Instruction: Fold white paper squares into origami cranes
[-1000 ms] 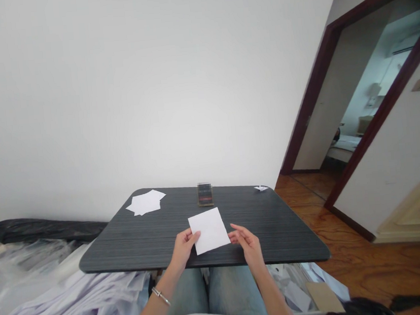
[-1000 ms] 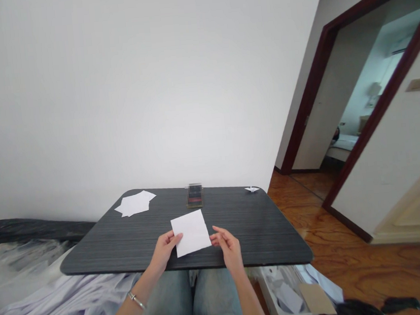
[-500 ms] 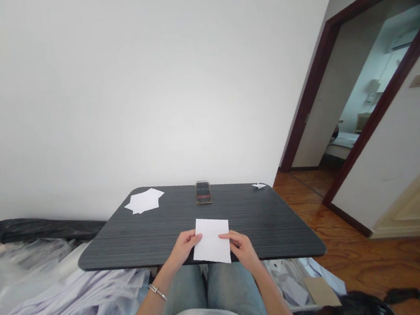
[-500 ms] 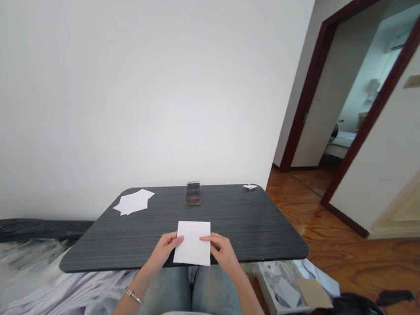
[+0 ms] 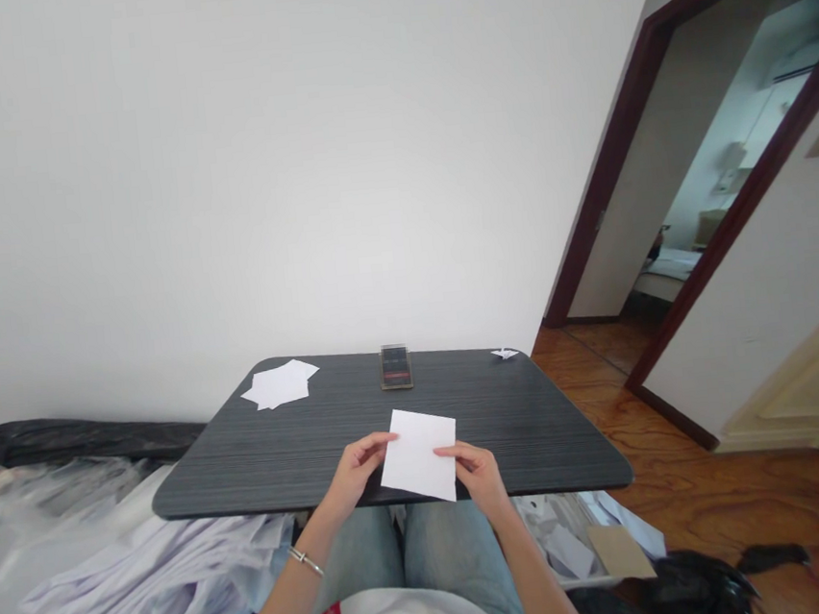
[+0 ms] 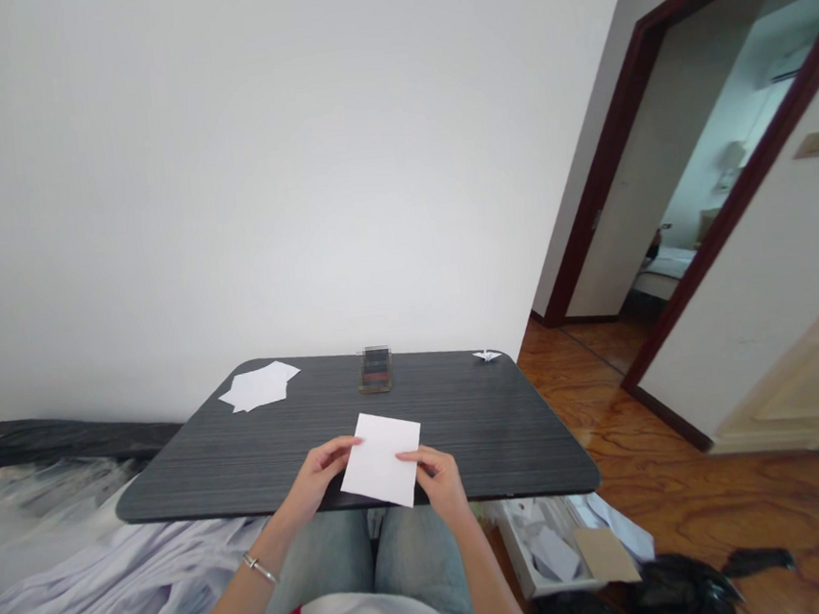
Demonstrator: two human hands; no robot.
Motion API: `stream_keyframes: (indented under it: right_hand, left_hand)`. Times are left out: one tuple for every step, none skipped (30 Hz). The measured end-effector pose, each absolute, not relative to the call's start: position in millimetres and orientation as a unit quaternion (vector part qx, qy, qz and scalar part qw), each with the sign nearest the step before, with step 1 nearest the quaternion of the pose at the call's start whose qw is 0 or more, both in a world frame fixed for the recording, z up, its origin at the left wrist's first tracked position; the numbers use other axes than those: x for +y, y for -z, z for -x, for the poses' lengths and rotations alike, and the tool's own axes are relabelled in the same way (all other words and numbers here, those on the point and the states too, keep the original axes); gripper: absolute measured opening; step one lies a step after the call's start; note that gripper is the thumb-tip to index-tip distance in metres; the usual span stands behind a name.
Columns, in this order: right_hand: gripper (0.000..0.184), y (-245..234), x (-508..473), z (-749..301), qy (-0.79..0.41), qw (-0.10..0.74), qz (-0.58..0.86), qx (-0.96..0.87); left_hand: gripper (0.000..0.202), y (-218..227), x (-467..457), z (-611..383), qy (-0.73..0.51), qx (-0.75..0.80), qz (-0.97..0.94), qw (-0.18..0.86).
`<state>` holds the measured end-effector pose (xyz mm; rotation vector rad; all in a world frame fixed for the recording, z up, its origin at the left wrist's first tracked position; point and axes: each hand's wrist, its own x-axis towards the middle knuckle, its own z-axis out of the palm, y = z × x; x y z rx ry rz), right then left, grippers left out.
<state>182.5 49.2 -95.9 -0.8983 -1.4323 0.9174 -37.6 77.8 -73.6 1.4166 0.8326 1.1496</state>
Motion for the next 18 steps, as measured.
stream_keyframes:
  right_hand:
    - [0.019,95,48,-183,-0.392,0.571,0.383,-0.611]
    - [0.019,94,48,-183,-0.392,0.570,0.385,-0.611]
    - [0.018,93,48,-183,-0.391,0.568,0.388,-0.611]
    - [0.018,93,48,-183,-0.390,0.566,0.393,-0.611]
    - [0.019,94,48,-184,-0.389,0.563,0.397,-0.612]
    - [0.019,95,49,-184,-0.389,0.561,0.399,-0.612]
    - [0.019,96,50,-184,-0.390,0.561,0.398,-0.612]
    - [0.019,98,51,-184,-0.392,0.563,0.394,-0.611]
    - [0.019,99,52,-185,-0.395,0.566,0.391,-0.610]
    - [0.019,101,52,-185,-0.397,0.568,0.387,-0.608]
    - [0.019,102,53,-185,-0.397,0.571,0.385,-0.606]
    - [0.020,103,54,-185,-0.397,0.573,0.384,-0.605]
    - [0.020,104,54,-186,-0.397,0.573,0.384,-0.606]
    - [0.021,104,55,-186,-0.395,0.574,0.383,-0.606]
    - [0.021,104,55,-186,-0.394,0.575,0.382,-0.607]
    - [0.021,105,55,-186,-0.393,0.576,0.382,-0.607]
    - [0.021,105,55,-186,-0.391,0.576,0.382,-0.607]
    - [0.022,105,55,-186,-0.389,0.576,0.383,-0.608]
  left_hand:
    - [0.024,75,78,38,-0.474,0.350,-0.610,0.530]
    - [0.021,76,79,39,-0.470,0.348,-0.620,0.523]
    - [0.019,76,79,39,-0.467,0.346,-0.627,0.518]
    - [0.018,77,79,39,-0.466,0.346,-0.631,0.514]
    - [0.018,77,79,40,-0.464,0.349,-0.634,0.511]
    - [0.017,77,78,40,-0.462,0.353,-0.634,0.509]
    - [0.017,77,78,40,-0.460,0.358,-0.634,0.508]
    - [0.016,76,78,41,-0.458,0.363,-0.633,0.507]
    - [0.016,76,78,41,-0.456,0.366,-0.633,0.508]
    - [0.016,76,78,41,-0.455,0.368,-0.632,0.508]
    - [0.016,76,78,41,-0.454,0.370,-0.632,0.508]
    - [0.016,76,78,41,-0.454,0.371,-0.632,0.507]
    - [0.016,76,78,41,-0.454,0.372,-0.632,0.506]
    - [0.017,76,78,40,-0.454,0.372,-0.632,0.505]
    - [0.017,76,78,40,-0.454,0.373,-0.633,0.504]
    - [0.017,76,79,40,-0.455,0.374,-0.634,0.502]
    - [0.016,76,79,40,-0.454,0.375,-0.635,0.501]
    - [0.016,76,79,40,-0.453,0.375,-0.636,0.499]
